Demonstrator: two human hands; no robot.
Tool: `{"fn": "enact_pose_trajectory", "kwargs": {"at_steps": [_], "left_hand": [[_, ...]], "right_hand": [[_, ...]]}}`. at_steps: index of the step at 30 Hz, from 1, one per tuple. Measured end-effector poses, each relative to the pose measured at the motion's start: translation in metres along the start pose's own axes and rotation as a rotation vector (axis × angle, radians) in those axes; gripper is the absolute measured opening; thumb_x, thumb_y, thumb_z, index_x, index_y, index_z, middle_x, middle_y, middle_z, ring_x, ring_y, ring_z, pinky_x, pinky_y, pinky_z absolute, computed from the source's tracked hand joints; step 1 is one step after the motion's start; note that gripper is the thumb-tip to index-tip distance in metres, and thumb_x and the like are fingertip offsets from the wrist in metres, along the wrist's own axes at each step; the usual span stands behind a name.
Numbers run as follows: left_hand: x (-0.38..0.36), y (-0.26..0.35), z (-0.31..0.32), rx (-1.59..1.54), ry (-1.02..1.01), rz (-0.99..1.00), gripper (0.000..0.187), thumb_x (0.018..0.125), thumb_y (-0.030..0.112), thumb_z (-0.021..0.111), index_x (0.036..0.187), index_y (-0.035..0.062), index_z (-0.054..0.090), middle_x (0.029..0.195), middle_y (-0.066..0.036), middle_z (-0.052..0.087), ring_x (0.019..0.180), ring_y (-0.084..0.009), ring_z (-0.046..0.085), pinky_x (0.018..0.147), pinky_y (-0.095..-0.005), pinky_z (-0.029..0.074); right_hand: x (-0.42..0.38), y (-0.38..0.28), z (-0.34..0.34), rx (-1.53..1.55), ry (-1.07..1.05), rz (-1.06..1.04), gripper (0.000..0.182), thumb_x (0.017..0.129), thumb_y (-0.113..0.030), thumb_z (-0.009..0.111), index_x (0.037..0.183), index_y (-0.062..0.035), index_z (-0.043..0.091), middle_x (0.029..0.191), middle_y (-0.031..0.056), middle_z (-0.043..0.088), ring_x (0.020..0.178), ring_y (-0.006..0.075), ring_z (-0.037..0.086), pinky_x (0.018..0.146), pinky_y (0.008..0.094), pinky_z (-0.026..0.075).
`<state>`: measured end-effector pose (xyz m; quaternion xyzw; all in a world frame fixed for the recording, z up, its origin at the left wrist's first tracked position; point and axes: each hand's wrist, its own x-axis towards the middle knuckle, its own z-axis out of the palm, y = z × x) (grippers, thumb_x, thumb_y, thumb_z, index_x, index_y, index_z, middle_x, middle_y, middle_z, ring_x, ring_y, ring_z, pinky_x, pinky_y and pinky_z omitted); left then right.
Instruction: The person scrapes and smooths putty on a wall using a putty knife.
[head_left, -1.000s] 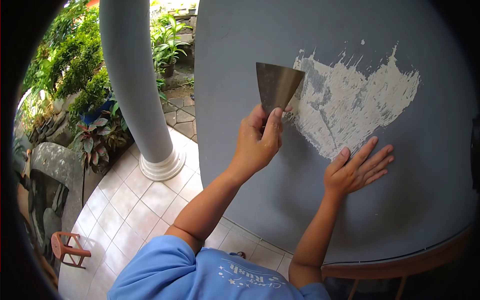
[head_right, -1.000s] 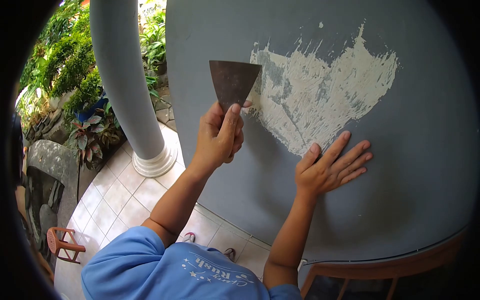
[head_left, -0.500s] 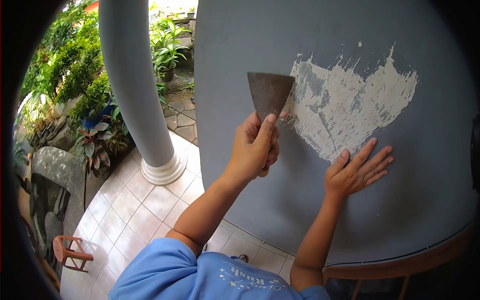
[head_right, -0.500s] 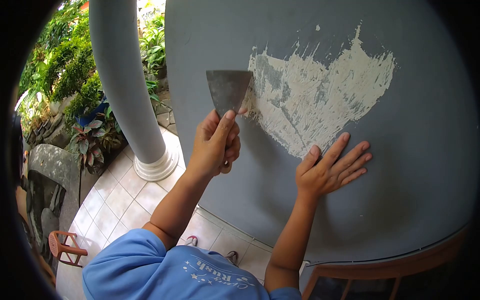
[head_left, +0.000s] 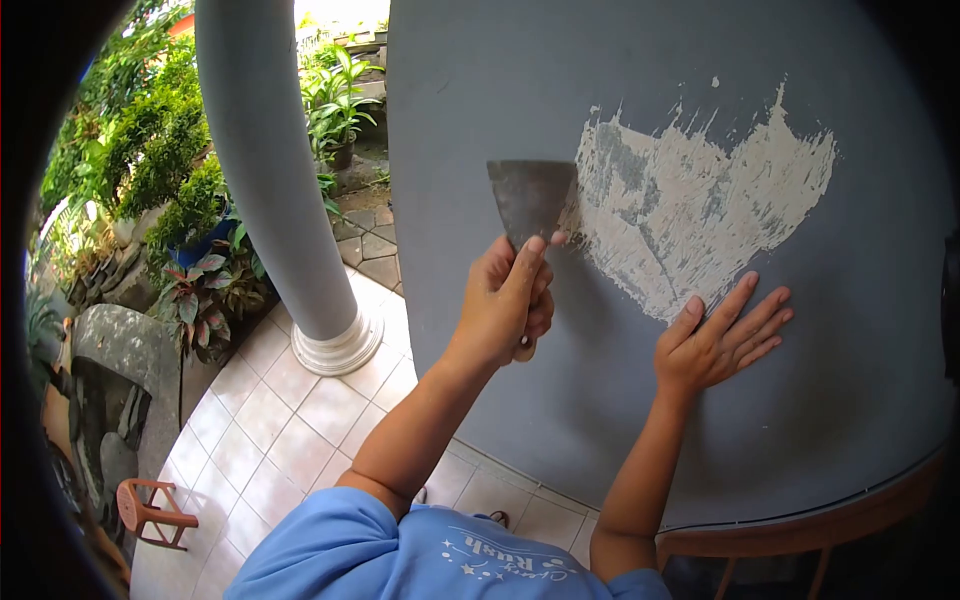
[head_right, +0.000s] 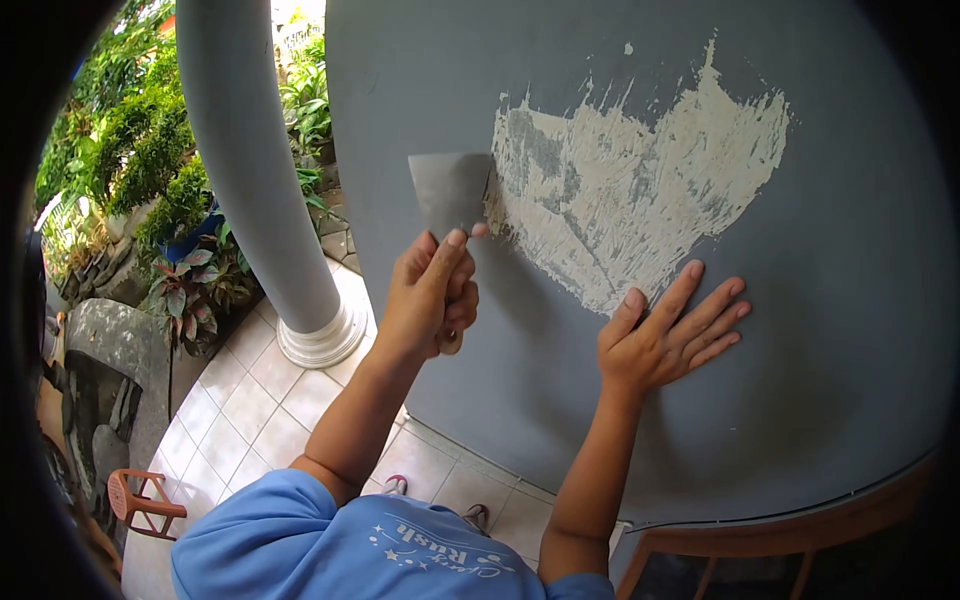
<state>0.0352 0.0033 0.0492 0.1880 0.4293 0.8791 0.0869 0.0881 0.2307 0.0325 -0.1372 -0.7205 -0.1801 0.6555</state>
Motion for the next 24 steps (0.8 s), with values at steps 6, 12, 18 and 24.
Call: {"fn": "enact_pose_trajectory", "kwargs": {"at_steps": [6, 12, 18, 24], "left_hand": [[0.008, 0.022, 0.007, 0.025, -0.030, 0.021, 0.032, 0.106, 0.033, 0.053, 0.120, 0.0040, 0.059, 0.067, 0.004, 0.041, 0.042, -0.0043, 0.038, 0.037, -0.0221, 0.029], [0.013, 0.006, 0.001, 0.025, -0.043, 0.004, 0.032, 0.106, 0.034, 0.055, 0.119, 0.0056, 0.059, 0.069, 0.005, 0.040, 0.042, -0.0045, 0.035, 0.036, -0.0211, 0.026], [0.002, 0.010, 0.004, 0.172, 0.044, 0.005, 0.033, 0.106, 0.036, 0.054, 0.119, 0.0068, 0.059, 0.068, 0.004, 0.041, 0.043, -0.0042, 0.039, 0.034, -0.0213, 0.023], [-0.032, -0.034, -0.020, 0.302, 0.002, 0.114, 0.034, 0.108, 0.033, 0.050, 0.120, 0.0023, 0.060, 0.063, 0.003, 0.046, 0.046, -0.0030, 0.043, 0.036, -0.0223, 0.027]], "right_hand": [[0.000, 0.001, -0.001, 0.013, -0.003, -0.003, 0.063, 0.107, -0.048, 0.029, 0.152, -0.0071, 0.044, 0.162, 0.0256, 0.025, 0.154, 0.0422, 0.014, 0.124, 0.0527, 0.002], [0.000, -0.001, -0.002, 0.022, 0.003, 0.008, 0.062, 0.107, -0.047, 0.030, 0.152, -0.0076, 0.045, 0.162, 0.0253, 0.026, 0.154, 0.0423, 0.015, 0.123, 0.0531, 0.002], [0.001, -0.001, -0.002, 0.005, -0.004, 0.009, 0.062, 0.107, -0.048, 0.029, 0.151, -0.0078, 0.045, 0.162, 0.0254, 0.028, 0.153, 0.0425, 0.016, 0.124, 0.0530, 0.003], [-0.001, -0.002, -0.006, 0.005, -0.062, 0.047, 0.061, 0.107, -0.048, 0.029, 0.150, -0.0081, 0.047, 0.162, 0.0249, 0.029, 0.153, 0.0417, 0.018, 0.123, 0.0542, 0.004]]}}
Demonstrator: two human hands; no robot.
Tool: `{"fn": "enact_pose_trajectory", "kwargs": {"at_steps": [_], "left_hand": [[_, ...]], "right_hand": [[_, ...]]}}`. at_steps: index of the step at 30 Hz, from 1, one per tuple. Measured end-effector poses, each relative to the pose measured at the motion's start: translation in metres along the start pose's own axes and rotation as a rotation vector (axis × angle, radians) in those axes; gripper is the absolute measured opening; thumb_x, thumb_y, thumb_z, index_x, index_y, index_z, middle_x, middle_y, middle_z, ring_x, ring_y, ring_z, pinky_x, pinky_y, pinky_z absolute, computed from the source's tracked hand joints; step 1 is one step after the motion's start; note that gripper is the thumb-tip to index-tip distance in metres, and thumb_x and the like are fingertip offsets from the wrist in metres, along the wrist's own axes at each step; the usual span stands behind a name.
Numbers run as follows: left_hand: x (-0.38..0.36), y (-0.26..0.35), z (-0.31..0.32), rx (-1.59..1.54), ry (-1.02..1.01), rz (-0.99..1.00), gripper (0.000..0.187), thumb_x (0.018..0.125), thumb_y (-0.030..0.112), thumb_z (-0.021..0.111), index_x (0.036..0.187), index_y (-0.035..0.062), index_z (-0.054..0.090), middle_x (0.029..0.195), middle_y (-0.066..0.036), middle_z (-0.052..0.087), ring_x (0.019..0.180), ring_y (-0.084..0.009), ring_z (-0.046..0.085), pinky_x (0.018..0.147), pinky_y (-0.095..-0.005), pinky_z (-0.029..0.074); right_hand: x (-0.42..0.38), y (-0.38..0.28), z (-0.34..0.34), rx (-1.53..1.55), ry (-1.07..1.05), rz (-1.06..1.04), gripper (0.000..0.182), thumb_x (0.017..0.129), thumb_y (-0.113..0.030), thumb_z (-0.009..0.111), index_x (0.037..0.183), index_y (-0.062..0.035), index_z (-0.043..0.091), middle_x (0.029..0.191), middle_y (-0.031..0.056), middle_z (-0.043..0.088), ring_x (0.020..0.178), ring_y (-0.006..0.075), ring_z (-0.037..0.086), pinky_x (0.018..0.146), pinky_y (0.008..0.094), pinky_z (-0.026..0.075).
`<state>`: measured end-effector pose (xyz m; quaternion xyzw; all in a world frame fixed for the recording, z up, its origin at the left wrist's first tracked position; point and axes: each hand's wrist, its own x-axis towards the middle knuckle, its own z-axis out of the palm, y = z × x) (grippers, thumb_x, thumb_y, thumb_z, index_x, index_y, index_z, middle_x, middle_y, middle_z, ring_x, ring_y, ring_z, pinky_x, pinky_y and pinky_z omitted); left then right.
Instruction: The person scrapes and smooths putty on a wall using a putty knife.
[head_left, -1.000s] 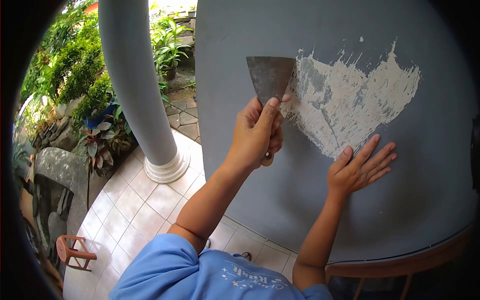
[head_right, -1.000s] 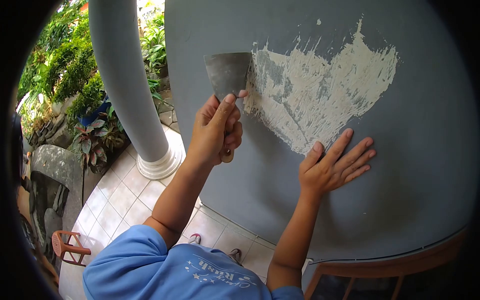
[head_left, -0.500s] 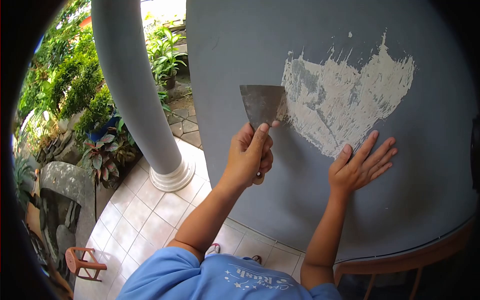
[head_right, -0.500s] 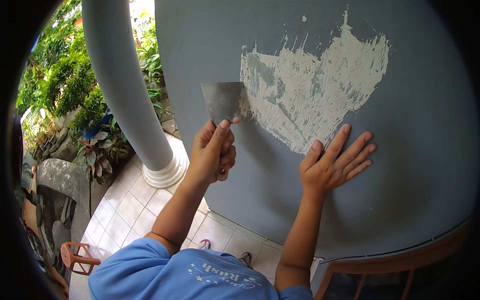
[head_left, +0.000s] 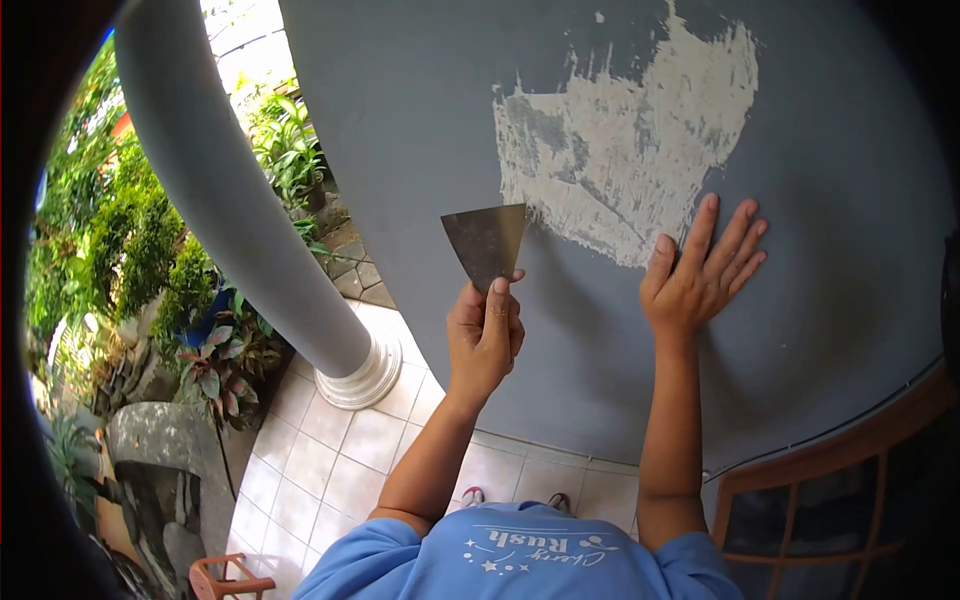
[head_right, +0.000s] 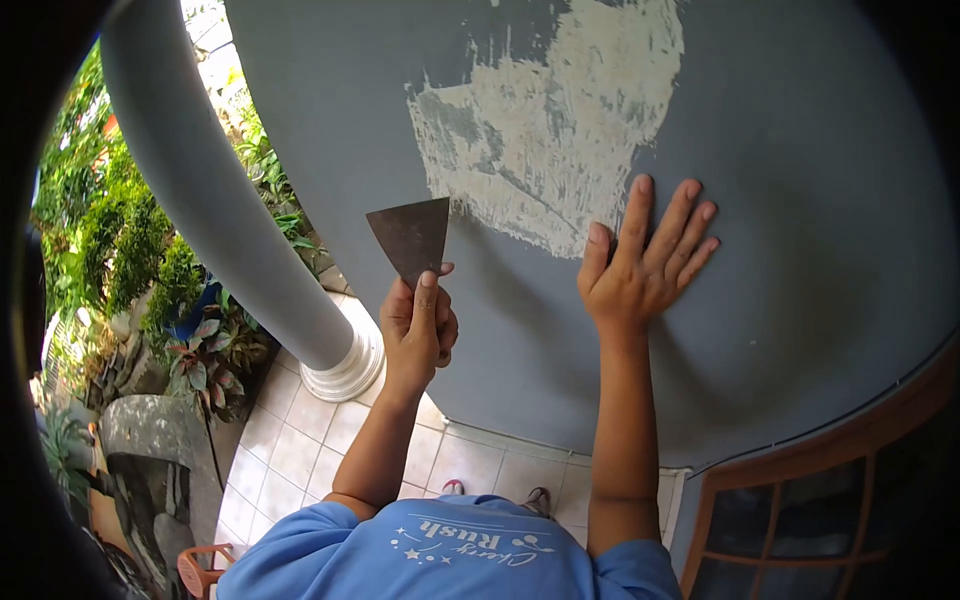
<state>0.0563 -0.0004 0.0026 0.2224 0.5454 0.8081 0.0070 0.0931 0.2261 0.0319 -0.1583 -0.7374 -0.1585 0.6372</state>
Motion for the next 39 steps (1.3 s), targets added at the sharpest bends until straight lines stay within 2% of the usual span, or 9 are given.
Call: {"fn": "enact_pose_trajectory", "kwargs": {"at_steps": [8, 11, 16, 19, 24, 27, 30, 34, 39], "left_hand": [[-0.005, 0.011, 0.035, -0.294, -0.161, 0.142, 0.030, 0.109, 0.027, 0.047, 0.119, 0.0033, 0.062, 0.106, -0.008, 0.066, 0.063, -0.0064, 0.054, 0.052, -0.0206, 0.044], [-0.010, -0.004, 0.048, -0.309, -0.288, 0.121, 0.033, 0.109, 0.027, 0.047, 0.126, 0.0028, 0.062, 0.112, -0.010, 0.061, 0.087, -0.0135, 0.059, 0.076, -0.0281, 0.048], [0.018, 0.022, 0.064, 0.255, -0.241, 0.734, 0.045, 0.104, 0.029, 0.053, 0.141, 0.0049, 0.056, 0.152, -0.021, 0.040, 0.145, -0.0289, 0.035, 0.115, -0.0446, 0.031], [0.062, 0.044, 0.068, 0.887, -0.138, 1.170, 0.052, 0.104, 0.036, 0.047, 0.152, 0.0163, 0.047, 0.159, -0.014, 0.038, 0.150, -0.0320, 0.030, 0.121, -0.0483, 0.022], [0.123, 0.048, 0.057, 1.277, -0.161, 1.382, 0.050, 0.103, 0.043, 0.045, 0.151, 0.0304, 0.048, 0.163, -0.009, 0.033, 0.152, -0.0328, 0.025, 0.124, -0.0503, 0.013], [0.136, 0.053, 0.017, 1.247, 0.090, 1.146, 0.057, 0.102, 0.048, 0.045, 0.153, 0.0218, 0.046, 0.165, -0.013, 0.027, 0.155, -0.0378, 0.014, 0.123, -0.0555, 0.000], [0.149, 0.050, 0.004, 1.192, 0.371, 1.144, 0.061, 0.101, 0.048, 0.045, 0.154, 0.0165, 0.044, 0.166, -0.015, 0.025, 0.155, -0.0441, 0.005, 0.119, -0.0607, -0.008], [0.112, 0.064, 0.070, 1.295, -0.029, 1.322, 0.058, 0.100, 0.049, 0.047, 0.154, 0.0271, 0.044, 0.166, -0.009, 0.027, 0.155, -0.0409, 0.010, 0.120, -0.0608, -0.007], [0.118, 0.049, 0.072, 1.426, -0.141, 1.444, 0.052, 0.102, 0.054, 0.039, 0.151, 0.0377, 0.045, 0.163, -0.005, 0.033, 0.154, -0.0258, 0.023, 0.126, -0.0494, -0.004]], "right_hand": [[-0.049, -0.082, -0.100, 1.278, -0.433, 0.327, 0.060, 0.099, -0.011, 0.048, 0.153, 0.0078, 0.030, 0.144, 0.0304, 0.046, 0.133, 0.0428, 0.049, 0.109, 0.0451, 0.040], [-0.054, -0.083, -0.102, 1.142, -0.458, 0.305, 0.063, 0.098, -0.007, 0.048, 0.155, 0.0071, 0.024, 0.132, 0.0277, 0.053, 0.115, 0.0373, 0.058, 0.098, 0.0424, 0.047], [-0.048, -0.049, -0.109, 0.962, -0.283, 0.569, 0.059, 0.096, 0.001, 0.040, 0.154, 0.0055, 0.030, 0.117, 0.0173, 0.056, 0.090, 0.0224, 0.054, 0.079, 0.0328, 0.047], [-0.045, -0.032, -0.109, 0.941, -0.158, 0.646, 0.057, 0.100, -0.003, 0.036, 0.157, -0.0032, 0.031, 0.099, 0.0059, 0.050, 0.071, 0.0088, 0.038, 0.061, 0.0219, 0.034], [-0.035, -0.030, -0.125, 0.758, -0.154, 0.474, 0.052, 0.098, 0.001, 0.038, 0.149, 0.0067, 0.041, 0.101, 0.0100, 0.054, 0.083, 0.0164, 0.050, 0.072, 0.0301, 0.043], [-0.036, -0.013, -0.129, 0.566, -0.144, 0.216, 0.048, 0.098, 0.001, 0.039, 0.146, 0.0061, 0.046, 0.097, 0.0094, 0.053, 0.081, 0.0176, 0.050, 0.071, 0.0304, 0.043], [-0.045, 0.000, -0.132, 0.623, -0.180, 0.499, 0.047, 0.099, 0.000, 0.040, 0.145, 0.0042, 0.048, 0.095, 0.0093, 0.053, 0.082, 0.0175, 0.050, 0.072, 0.0315, 0.043], [-0.035, -0.017, -0.124, 0.768, -0.086, 0.742, 0.045, 0.101, -0.004, 0.042, 0.145, 0.0027, 0.049, 0.094, 0.0096, 0.054, 0.070, 0.0166, 0.049, 0.061, 0.0300, 0.044], [-0.020, -0.015, -0.119, 0.552, -0.025, 0.249, 0.042, 0.100, -0.003, 0.045, 0.142, 0.0032, 0.052, 0.091, 0.0114, 0.058, 0.067, 0.0176, 0.054, 0.058, 0.0309, 0.045]]}}
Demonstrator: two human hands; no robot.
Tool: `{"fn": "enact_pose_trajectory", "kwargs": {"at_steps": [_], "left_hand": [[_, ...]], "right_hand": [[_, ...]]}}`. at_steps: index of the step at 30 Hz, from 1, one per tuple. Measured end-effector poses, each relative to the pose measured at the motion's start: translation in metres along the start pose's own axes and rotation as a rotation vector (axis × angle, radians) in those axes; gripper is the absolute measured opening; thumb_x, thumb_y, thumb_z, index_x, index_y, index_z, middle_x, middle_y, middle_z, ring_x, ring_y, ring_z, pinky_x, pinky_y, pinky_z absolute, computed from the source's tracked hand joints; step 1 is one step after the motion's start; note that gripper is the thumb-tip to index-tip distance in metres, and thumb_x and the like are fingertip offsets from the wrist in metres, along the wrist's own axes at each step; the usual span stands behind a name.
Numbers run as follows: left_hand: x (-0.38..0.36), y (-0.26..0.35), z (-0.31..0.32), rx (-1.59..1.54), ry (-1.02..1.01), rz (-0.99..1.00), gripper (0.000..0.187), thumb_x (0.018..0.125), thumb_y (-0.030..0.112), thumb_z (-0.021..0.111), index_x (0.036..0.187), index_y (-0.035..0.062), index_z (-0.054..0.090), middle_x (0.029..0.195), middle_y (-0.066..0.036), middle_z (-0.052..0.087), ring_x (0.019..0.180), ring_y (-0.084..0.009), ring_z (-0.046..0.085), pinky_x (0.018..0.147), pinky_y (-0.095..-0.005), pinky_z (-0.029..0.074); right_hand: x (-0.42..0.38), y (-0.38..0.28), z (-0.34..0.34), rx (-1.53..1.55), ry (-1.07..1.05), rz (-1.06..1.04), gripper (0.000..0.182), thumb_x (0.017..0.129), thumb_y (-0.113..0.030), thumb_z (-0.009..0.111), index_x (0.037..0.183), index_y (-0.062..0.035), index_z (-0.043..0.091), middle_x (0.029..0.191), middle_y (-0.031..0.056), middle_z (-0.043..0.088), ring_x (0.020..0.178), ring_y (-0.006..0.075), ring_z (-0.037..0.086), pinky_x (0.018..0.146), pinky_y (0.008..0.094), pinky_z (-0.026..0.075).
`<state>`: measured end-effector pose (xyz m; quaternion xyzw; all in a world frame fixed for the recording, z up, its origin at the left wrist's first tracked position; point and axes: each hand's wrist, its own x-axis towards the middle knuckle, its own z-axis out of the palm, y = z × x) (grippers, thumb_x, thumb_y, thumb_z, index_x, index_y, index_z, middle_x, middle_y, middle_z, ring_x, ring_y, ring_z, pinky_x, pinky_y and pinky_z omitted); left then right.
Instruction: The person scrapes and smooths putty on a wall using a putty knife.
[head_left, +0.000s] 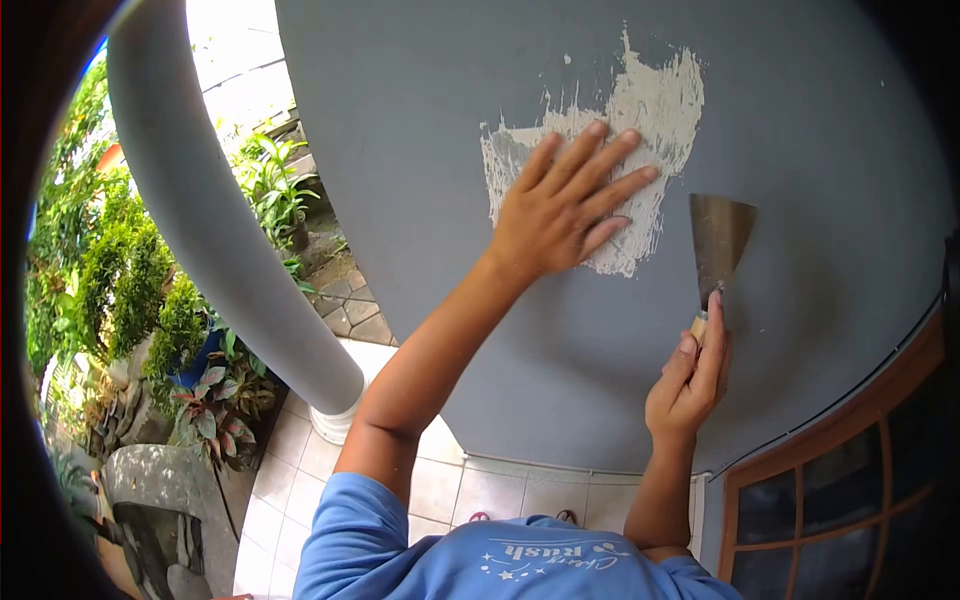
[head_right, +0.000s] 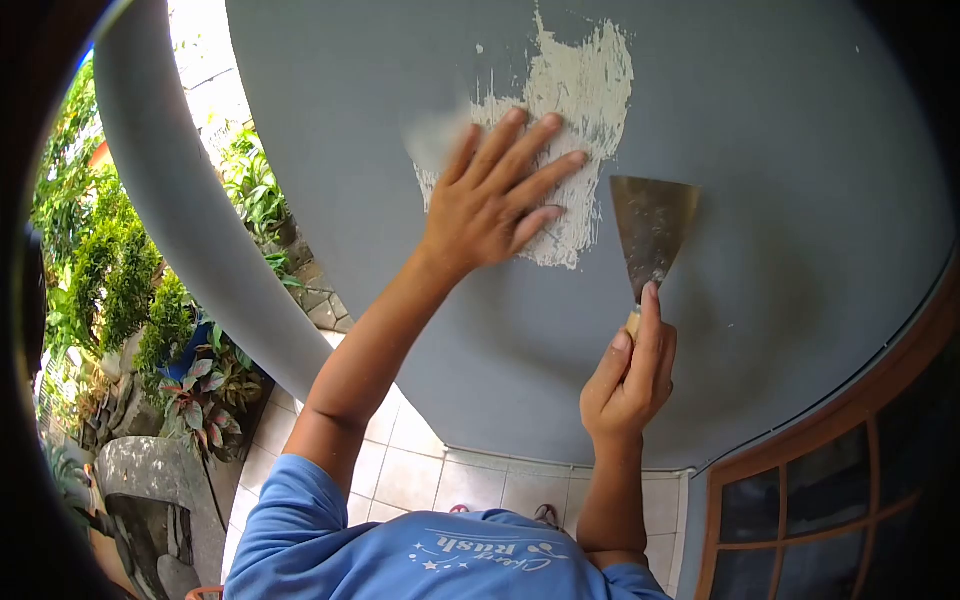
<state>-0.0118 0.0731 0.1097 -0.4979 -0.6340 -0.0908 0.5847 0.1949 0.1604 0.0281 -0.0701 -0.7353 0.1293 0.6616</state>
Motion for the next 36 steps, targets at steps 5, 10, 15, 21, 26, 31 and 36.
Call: {"fn": "enact_pose_trajectory", "kwargs": {"at_steps": [5, 10, 15, 21, 26, 31, 36], "left_hand": [[0.007, -0.069, -0.014, 0.001, 0.152, -0.164, 0.053, 0.100, 0.057, 0.040, 0.149, 0.0368, 0.049, 0.162, -0.006, 0.036, 0.152, -0.0289, 0.025, 0.123, -0.0561, 0.001], [0.106, -0.132, -0.044, -0.003, 0.346, -0.256, 0.056, 0.100, 0.044, 0.045, 0.152, 0.0228, 0.044, 0.162, -0.013, 0.032, 0.151, -0.0396, 0.024, 0.122, -0.0591, 0.012], [0.110, -0.136, -0.045, 0.061, 0.366, -0.279, 0.055, 0.103, 0.039, 0.039, 0.154, 0.0182, 0.042, 0.163, -0.016, 0.031, 0.150, -0.0426, 0.025, 0.122, -0.0572, 0.015], [0.098, -0.135, -0.036, 0.094, 0.388, -0.291, 0.056, 0.102, 0.038, 0.040, 0.154, 0.0177, 0.042, 0.162, -0.017, 0.032, 0.150, -0.0419, 0.027, 0.122, -0.0572, 0.016], [0.087, -0.133, -0.037, 0.074, 0.387, -0.290, 0.056, 0.102, 0.038, 0.042, 0.154, 0.0172, 0.042, 0.161, -0.018, 0.033, 0.149, -0.0428, 0.027, 0.121, -0.0581, 0.017], [0.086, -0.134, -0.038, 0.032, 0.405, -0.271, 0.056, 0.100, 0.037, 0.044, 0.153, 0.0164, 0.043, 0.161, -0.019, 0.033, 0.149, -0.0429, 0.027, 0.120, -0.0584, 0.018], [0.085, -0.131, -0.040, -0.013, 0.435, -0.284, 0.056, 0.099, 0.036, 0.045, 0.151, 0.0148, 0.045, 0.161, -0.018, 0.033, 0.149, -0.0423, 0.027, 0.121, -0.0580, 0.017]], "right_hand": [[0.005, 0.000, -0.006, 0.008, -0.124, 0.041, 0.044, 0.096, -0.002, 0.052, 0.139, 0.0016, 0.056, 0.089, 0.0106, 0.059, 0.067, 0.0196, 0.058, 0.058, 0.0329, 0.048], [0.007, -0.029, 0.030, -0.071, -0.158, -0.100, 0.049, 0.091, -0.003, 0.059, 0.141, -0.0057, 0.058, 0.085, 0.0071, 0.057, 0.063, 0.0177, 0.060, 0.052, 0.0310, 0.051], [0.035, -0.037, 0.068, -0.277, -0.095, -0.111, 0.053, 0.089, -0.007, 0.064, 0.141, -0.0111, 0.058, 0.082, 0.0053, 0.056, 0.056, 0.0141, 0.058, 0.045, 0.0291, 0.050], [0.062, -0.068, 0.066, -0.393, -0.124, -0.046, 0.046, 0.092, -0.004, 0.063, 0.137, -0.0124, 0.061, 0.086, 0.0106, 0.067, 0.066, 0.0292, 0.070, 0.054, 0.0370, 0.055], [0.060, -0.080, 0.070, -0.439, -0.119, -0.018, 0.042, 0.093, -0.006, 0.063, 0.135, -0.0123, 0.062, 0.087, 0.0132, 0.071, 0.072, 0.0319, 0.072, 0.058, 0.0396, 0.057], [0.076, -0.092, 0.059, -0.469, -0.147, -0.059, 0.040, 0.093, -0.009, 0.063, 0.133, -0.0115, 0.064, 0.083, 0.0122, 0.068, 0.067, 0.0291, 0.069, 0.054, 0.0386, 0.054], [0.070, -0.094, 0.079, -0.480, -0.107, -0.036, 0.035, 0.096, -0.009, 0.059, 0.130, -0.0099, 0.065, 0.095, 0.0178, 0.073, 0.081, 0.0349, 0.073, 0.065, 0.0412, 0.058]]}}
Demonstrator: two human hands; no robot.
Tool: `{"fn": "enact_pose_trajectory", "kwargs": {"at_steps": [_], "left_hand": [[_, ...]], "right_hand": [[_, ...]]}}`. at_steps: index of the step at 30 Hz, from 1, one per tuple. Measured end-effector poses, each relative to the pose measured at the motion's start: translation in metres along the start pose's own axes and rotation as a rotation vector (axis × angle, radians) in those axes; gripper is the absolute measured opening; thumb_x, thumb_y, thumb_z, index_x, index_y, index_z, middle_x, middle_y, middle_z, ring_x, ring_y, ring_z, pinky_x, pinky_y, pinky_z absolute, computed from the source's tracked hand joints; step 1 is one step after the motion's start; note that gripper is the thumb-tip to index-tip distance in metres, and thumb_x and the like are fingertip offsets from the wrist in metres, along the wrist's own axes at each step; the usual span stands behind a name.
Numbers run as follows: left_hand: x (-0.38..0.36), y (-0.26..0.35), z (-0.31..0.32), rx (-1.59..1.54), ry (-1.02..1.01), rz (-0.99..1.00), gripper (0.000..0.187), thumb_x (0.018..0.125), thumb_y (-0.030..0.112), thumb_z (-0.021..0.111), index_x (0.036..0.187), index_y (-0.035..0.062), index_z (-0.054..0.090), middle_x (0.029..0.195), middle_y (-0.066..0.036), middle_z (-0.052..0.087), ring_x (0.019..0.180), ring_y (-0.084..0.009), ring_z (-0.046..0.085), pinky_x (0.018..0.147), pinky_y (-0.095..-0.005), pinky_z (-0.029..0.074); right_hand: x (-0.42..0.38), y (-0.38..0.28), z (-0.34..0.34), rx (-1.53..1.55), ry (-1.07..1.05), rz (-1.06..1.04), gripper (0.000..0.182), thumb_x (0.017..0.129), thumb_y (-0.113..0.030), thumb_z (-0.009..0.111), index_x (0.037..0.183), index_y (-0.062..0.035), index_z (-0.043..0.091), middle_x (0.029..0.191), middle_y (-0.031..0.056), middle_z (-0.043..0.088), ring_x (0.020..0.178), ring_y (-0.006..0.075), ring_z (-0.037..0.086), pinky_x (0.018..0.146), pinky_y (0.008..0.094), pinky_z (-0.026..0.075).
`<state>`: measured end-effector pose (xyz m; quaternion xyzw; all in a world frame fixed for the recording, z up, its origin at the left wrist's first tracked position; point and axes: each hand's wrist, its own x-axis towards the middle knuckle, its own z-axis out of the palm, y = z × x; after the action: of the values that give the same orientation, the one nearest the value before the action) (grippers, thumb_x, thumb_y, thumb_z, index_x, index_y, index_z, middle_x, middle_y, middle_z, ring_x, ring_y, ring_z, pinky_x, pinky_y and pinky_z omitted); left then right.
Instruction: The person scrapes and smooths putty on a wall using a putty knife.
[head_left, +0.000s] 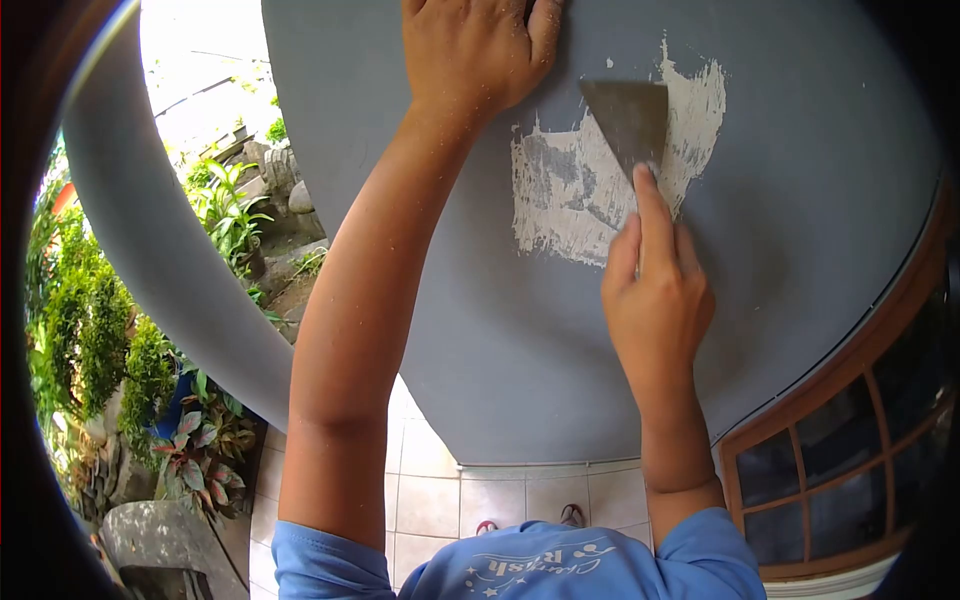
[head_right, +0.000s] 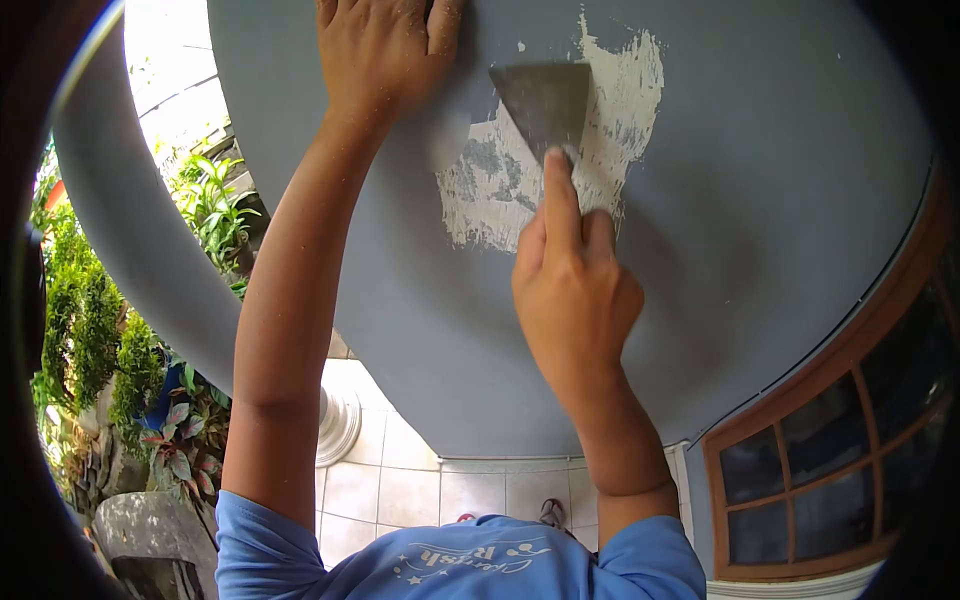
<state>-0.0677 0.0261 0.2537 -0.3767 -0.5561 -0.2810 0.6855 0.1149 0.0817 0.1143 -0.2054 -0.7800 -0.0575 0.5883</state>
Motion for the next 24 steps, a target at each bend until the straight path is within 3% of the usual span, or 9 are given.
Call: {"fn": "enact_pose_trajectory", "kwargs": {"at_steps": [3, 6, 14, 20, 24], "left_hand": [[-0.001, -0.001, -0.002, -0.027, -0.004, 0.003, 0.056, 0.099, 0.035, 0.045, 0.151, 0.0138, 0.045, 0.161, -0.018, 0.033, 0.149, -0.0414, 0.027, 0.121, -0.0576, 0.016], [0.000, -0.003, -0.001, -0.053, 0.002, 0.004, 0.056, 0.099, 0.035, 0.046, 0.150, 0.0133, 0.046, 0.161, -0.017, 0.033, 0.149, -0.0406, 0.027, 0.122, -0.0572, 0.016], [-0.005, -0.005, 0.001, -0.110, 0.056, 0.017, 0.055, 0.098, 0.033, 0.046, 0.149, 0.0142, 0.047, 0.160, -0.017, 0.034, 0.149, -0.0396, 0.029, 0.121, -0.0574, 0.017], [-0.041, -0.017, -0.017, -0.086, -0.034, 0.030, 0.055, 0.098, 0.032, 0.047, 0.150, 0.0160, 0.048, 0.160, -0.016, 0.035, 0.149, -0.0389, 0.030, 0.120, -0.0585, 0.019], [-0.067, -0.012, -0.032, -0.064, -0.104, -0.043, 0.055, 0.097, 0.032, 0.048, 0.150, 0.0167, 0.048, 0.160, -0.016, 0.035, 0.148, -0.0386, 0.030, 0.120, -0.0581, 0.019]], "right_hand": [[0.012, -0.003, 0.008, -0.027, 0.030, -0.013, 0.036, 0.095, -0.011, 0.060, 0.131, -0.0113, 0.065, 0.088, 0.0150, 0.070, 0.071, 0.0316, 0.070, 0.059, 0.0400, 0.056], [0.001, -0.006, -0.008, -0.092, 0.037, -0.042, 0.040, 0.093, -0.014, 0.063, 0.133, -0.0145, 0.063, 0.068, 0.0087, 0.062, 0.050, 0.0247, 0.065, 0.044, 0.0369, 0.051], [0.007, -0.003, 0.012, -0.102, 0.097, -0.064, 0.038, 0.094, -0.015, 0.062, 0.132, -0.0131, 0.064, 0.071, 0.0129, 0.066, 0.058, 0.0309, 0.069, 0.048, 0.0387, 0.054], [-0.014, -0.012, -0.022, -0.190, -0.141, 0.008, 0.036, 0.095, -0.018, 0.060, 0.130, -0.0125, 0.065, 0.071, 0.0153, 0.066, 0.061, 0.0321, 0.070, 0.050, 0.0410, 0.055], [-0.008, -0.008, -0.031, -0.185, -0.119, -0.052, 0.034, 0.094, -0.018, 0.060, 0.126, -0.0125, 0.068, 0.070, 0.0148, 0.065, 0.060, 0.0324, 0.069, 0.050, 0.0414, 0.054]]}}
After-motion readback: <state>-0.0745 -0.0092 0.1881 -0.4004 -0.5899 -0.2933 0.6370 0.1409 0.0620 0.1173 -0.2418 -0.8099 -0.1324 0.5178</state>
